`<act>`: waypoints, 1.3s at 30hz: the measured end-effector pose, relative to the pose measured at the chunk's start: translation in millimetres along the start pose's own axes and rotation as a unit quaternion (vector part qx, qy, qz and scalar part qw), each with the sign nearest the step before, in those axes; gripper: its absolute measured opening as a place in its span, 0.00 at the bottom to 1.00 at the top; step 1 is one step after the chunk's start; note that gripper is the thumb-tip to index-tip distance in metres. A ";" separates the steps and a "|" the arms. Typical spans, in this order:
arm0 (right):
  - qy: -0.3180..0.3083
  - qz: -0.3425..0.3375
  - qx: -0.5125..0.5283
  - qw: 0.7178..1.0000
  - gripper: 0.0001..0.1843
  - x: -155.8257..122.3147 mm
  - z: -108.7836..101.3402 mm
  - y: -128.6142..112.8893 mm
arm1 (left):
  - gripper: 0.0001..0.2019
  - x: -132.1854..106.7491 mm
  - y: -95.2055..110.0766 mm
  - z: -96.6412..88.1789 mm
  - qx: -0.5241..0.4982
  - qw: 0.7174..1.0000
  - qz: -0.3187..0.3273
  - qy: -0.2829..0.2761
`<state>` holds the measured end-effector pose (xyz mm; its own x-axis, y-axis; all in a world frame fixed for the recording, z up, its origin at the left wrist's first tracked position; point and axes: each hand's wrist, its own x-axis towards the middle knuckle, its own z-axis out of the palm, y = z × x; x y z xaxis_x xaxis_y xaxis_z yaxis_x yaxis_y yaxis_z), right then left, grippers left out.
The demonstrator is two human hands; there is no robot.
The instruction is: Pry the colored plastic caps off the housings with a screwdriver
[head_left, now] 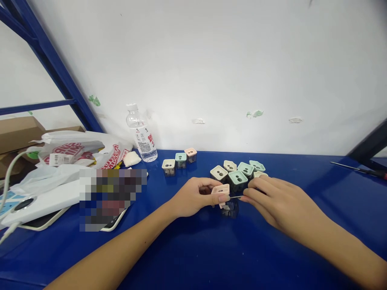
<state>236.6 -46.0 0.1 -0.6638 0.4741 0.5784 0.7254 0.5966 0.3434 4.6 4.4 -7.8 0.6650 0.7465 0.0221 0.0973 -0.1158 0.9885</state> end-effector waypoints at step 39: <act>0.026 0.139 0.298 0.944 0.11 3.0 -1.8 -8.6 | 0.19 -8.3 14.6 4.3 -0.133 0.989 0.062 0.010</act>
<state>228.7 -50.9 0.2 -0.4422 0.6429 0.6253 0.6284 0.7196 -0.2954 3.6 -6.3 5.8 0.6447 0.7504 0.1459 -0.1837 -0.0332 0.9824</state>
